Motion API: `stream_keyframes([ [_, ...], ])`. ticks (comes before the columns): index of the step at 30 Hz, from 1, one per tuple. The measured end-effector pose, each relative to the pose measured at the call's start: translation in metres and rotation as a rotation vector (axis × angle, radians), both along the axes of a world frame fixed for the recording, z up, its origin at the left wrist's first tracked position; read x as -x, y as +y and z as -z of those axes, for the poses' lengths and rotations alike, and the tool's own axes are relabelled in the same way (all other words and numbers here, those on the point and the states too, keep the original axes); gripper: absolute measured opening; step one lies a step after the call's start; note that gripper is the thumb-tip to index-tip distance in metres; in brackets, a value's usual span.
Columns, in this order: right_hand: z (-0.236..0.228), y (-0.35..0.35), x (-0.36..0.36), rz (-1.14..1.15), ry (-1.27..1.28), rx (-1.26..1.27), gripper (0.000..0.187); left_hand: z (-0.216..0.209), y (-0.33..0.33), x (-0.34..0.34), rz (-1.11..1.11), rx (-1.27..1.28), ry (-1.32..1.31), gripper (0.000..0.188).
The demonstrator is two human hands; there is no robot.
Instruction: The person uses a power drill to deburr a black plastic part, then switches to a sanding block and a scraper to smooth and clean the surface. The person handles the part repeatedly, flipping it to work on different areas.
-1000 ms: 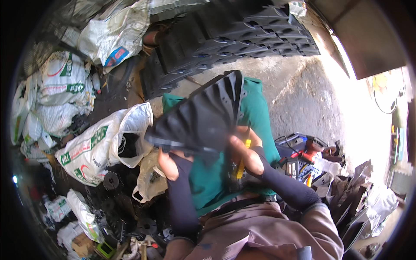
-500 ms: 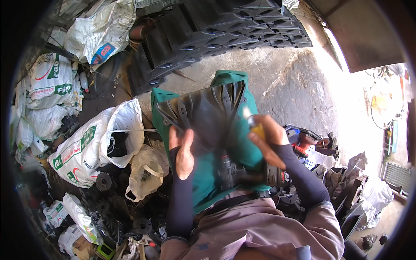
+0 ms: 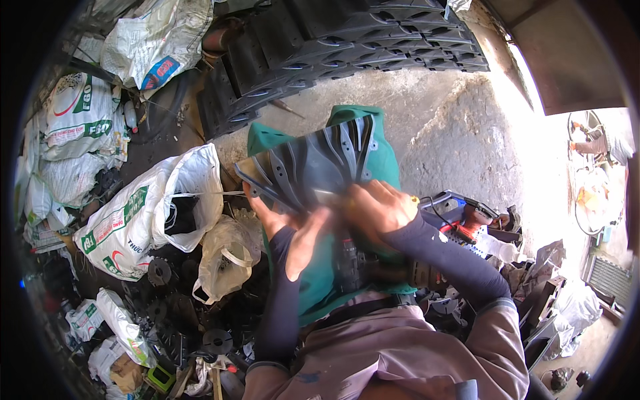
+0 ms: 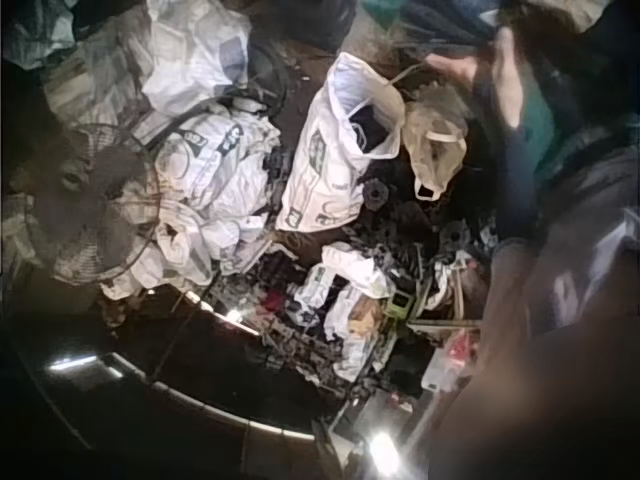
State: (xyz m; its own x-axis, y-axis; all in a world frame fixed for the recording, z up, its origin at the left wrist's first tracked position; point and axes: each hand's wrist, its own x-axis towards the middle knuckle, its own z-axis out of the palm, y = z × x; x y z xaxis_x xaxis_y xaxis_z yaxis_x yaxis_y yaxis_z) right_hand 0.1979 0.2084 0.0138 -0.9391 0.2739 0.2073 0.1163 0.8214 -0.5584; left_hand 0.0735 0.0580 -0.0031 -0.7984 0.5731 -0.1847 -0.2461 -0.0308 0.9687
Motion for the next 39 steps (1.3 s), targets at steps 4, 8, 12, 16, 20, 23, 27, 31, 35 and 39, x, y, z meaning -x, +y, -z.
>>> stream_keyframes([
  [4,0.000,0.004,0.010,0.036,0.066,0.091,0.018,-0.002,0.004,0.006,-0.035,0.067,-0.045,0.124],
  [8,-0.002,0.008,0.015,0.014,0.038,0.090,0.018,-0.002,0.005,0.008,-0.083,0.096,-0.115,0.122],
  [12,-0.001,0.011,0.017,-0.003,0.018,0.153,0.018,0.002,0.010,0.009,-0.106,0.138,-0.006,0.117],
  [16,0.002,0.006,0.019,0.056,0.033,0.158,0.018,0.005,0.014,0.009,-0.162,0.141,-0.051,0.114],
  [20,0.002,-0.001,0.022,0.122,0.046,0.156,0.018,0.005,0.017,0.007,-0.172,0.295,0.024,0.107],
  [23,0.001,-0.002,0.024,0.261,-0.060,0.254,0.020,0.006,0.020,0.000,-0.238,0.404,0.137,0.107],
  [27,0.000,0.001,0.020,0.148,-0.036,0.150,0.020,0.006,0.016,-0.001,-0.209,0.370,0.233,0.104],
  [31,0.000,-0.001,0.014,0.072,-0.032,0.142,0.018,0.003,0.007,0.003,-0.121,0.184,-0.092,0.103],
  [35,0.002,-0.006,0.017,0.115,-0.043,0.162,0.019,0.001,0.014,0.002,-0.187,0.139,-0.031,0.105],
  [39,0.004,-0.007,0.019,0.176,-0.025,0.166,0.017,-0.001,0.022,-0.001,-0.248,0.385,0.160,0.106],
])
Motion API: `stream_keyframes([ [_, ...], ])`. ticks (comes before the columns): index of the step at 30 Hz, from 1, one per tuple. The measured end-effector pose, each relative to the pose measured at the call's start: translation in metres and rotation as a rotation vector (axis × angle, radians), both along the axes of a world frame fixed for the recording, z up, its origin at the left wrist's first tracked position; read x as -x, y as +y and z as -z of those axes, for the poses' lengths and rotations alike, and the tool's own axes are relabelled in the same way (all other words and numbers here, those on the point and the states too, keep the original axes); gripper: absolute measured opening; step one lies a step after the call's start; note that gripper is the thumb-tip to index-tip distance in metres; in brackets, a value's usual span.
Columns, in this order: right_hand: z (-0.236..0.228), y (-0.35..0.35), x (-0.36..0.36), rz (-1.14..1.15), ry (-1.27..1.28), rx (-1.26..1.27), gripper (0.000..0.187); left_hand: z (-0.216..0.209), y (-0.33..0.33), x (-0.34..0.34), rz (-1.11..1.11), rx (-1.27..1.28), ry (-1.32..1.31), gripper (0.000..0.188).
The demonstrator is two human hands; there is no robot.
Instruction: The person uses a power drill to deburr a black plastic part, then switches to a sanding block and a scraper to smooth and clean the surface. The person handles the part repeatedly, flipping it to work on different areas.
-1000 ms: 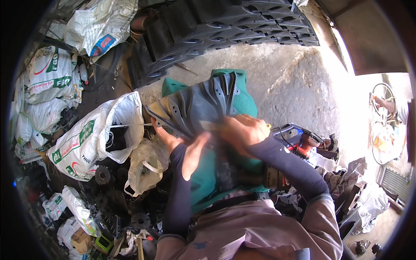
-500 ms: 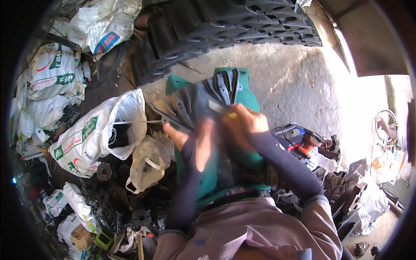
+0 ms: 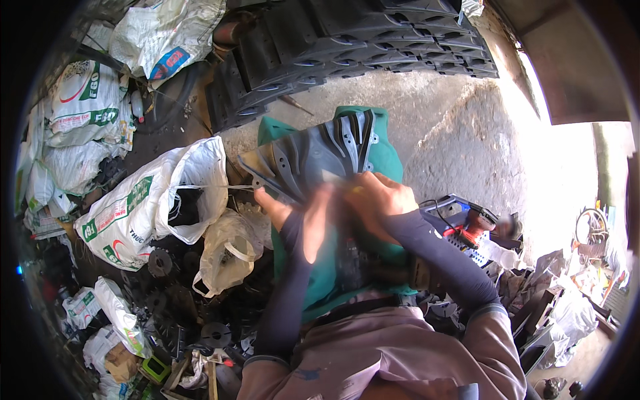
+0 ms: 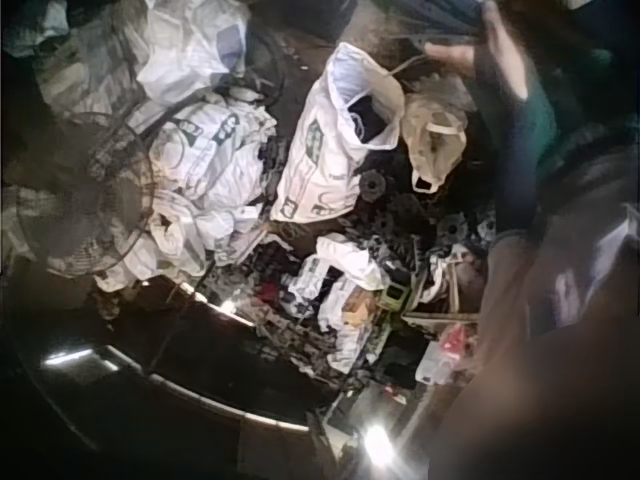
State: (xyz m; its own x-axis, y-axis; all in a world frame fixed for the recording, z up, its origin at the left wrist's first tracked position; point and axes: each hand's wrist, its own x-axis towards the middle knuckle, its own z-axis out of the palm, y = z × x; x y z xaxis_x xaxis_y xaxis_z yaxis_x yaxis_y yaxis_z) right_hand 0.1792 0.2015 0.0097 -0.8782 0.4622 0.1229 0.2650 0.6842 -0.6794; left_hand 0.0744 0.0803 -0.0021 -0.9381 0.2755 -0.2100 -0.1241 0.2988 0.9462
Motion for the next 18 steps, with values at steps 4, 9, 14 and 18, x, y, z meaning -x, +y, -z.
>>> stream_keyframes([
  [4,0.000,0.005,-0.003,-0.043,0.033,0.032,0.017,-0.004,-0.005,0.002,0.057,-0.101,-0.116,0.105],
  [9,0.002,0.007,-0.005,-0.110,-0.011,0.030,0.017,-0.001,-0.006,0.000,0.031,-0.157,-0.153,0.096],
  [14,0.004,0.002,-0.004,-0.015,-0.023,0.028,0.019,0.008,0.001,-0.002,0.018,-0.053,0.022,0.100],
  [18,0.001,0.005,-0.006,-0.051,-0.026,0.060,0.019,0.007,-0.006,-0.001,0.044,-0.169,-0.136,0.103],
])
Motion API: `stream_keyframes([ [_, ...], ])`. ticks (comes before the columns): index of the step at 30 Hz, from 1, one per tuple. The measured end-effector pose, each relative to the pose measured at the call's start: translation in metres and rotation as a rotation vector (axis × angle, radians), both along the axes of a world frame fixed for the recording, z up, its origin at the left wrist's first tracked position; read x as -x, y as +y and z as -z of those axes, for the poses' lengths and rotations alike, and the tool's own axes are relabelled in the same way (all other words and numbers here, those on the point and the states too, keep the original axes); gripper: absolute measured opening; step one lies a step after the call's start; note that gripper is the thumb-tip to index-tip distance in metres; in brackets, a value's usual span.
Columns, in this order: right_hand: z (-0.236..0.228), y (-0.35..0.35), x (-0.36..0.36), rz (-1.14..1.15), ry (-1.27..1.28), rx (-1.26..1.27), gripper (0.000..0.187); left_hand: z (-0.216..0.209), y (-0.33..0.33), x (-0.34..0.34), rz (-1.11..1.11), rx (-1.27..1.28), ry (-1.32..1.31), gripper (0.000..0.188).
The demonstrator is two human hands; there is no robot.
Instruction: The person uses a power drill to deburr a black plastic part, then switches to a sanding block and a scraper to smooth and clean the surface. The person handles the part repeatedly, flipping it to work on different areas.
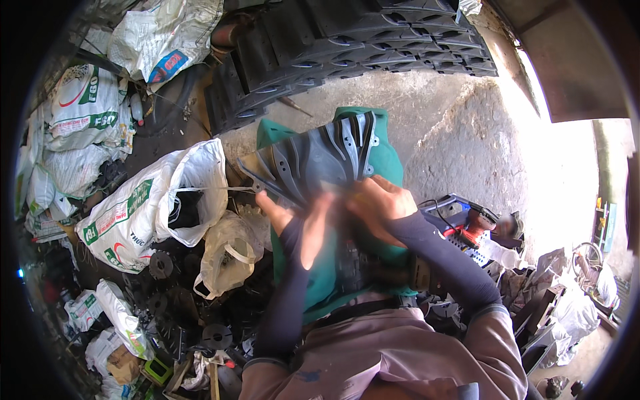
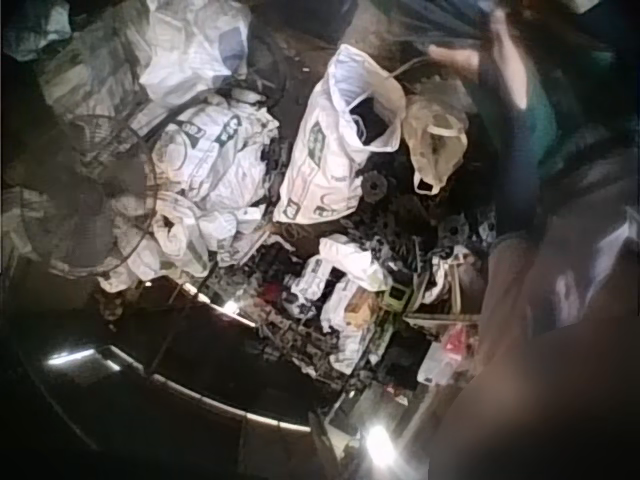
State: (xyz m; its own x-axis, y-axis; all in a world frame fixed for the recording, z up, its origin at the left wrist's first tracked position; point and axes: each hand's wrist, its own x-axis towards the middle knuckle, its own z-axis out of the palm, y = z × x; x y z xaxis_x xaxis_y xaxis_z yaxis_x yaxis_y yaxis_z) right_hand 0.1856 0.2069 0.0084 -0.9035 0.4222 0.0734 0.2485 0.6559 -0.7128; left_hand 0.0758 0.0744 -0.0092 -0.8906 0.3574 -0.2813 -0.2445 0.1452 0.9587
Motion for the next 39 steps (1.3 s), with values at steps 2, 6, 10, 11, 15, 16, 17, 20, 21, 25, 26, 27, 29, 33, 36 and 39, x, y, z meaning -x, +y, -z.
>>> stream_keyframes([
  [2,-0.001,0.003,-0.001,-0.044,0.008,0.001,0.019,-0.002,-0.002,-0.001,-0.007,-0.025,-0.093,0.101],
  [6,-0.003,-0.001,0.001,-0.027,-0.010,-0.016,0.019,-0.003,0.003,-0.003,-0.038,0.062,0.088,0.093],
  [10,-0.004,-0.012,0.004,0.141,-0.094,0.021,0.019,0.001,0.010,-0.004,-0.069,0.074,0.200,0.092],
  [11,-0.004,-0.014,0.005,0.162,-0.103,0.035,0.020,0.002,0.011,-0.004,-0.069,0.087,0.170,0.094],
  [15,-0.009,-0.015,0.001,0.247,-0.131,0.026,0.026,-0.001,0.003,0.002,-0.034,0.103,0.063,0.092],
  [16,-0.011,-0.015,-0.002,0.271,-0.085,0.065,0.028,-0.003,0.000,0.004,-0.002,0.183,0.131,0.089],
  [17,-0.012,-0.014,-0.005,0.276,-0.057,0.108,0.029,-0.006,-0.008,0.009,0.076,0.324,0.251,0.085],
  [20,-0.016,-0.015,-0.018,0.250,-0.105,0.169,0.037,-0.010,-0.034,0.018,0.246,0.481,0.298,0.058],
  [21,-0.017,-0.016,-0.021,0.222,-0.117,0.127,0.040,-0.008,-0.044,0.021,0.289,0.480,0.320,0.053],
  [25,-0.012,-0.014,-0.022,0.315,-0.184,0.095,0.051,0.041,-0.077,0.043,0.163,0.138,0.139,0.022],
  [26,-0.009,-0.013,-0.019,0.353,-0.188,0.082,0.052,0.064,-0.083,0.051,0.028,-0.034,0.023,0.017],
  [27,-0.007,-0.011,-0.016,0.385,-0.209,0.024,0.053,0.089,-0.093,0.068,-0.069,0.095,-0.025,0.019],
  [29,-0.003,-0.009,-0.010,0.351,-0.140,0.005,0.054,0.142,-0.115,0.094,-0.179,0.338,-0.125,0.024],
  [33,0.003,-0.011,-0.003,0.281,-0.171,-0.020,0.056,0.236,-0.152,0.107,0.036,0.403,-0.391,0.024],
  [36,0.007,-0.011,-0.003,0.274,-0.151,0.024,0.057,0.286,-0.158,0.113,0.099,0.504,-0.394,0.023],
  [39,0.010,-0.007,-0.004,0.255,-0.199,-0.024,0.058,0.316,-0.153,0.131,0.108,0.554,-0.356,0.023],
])
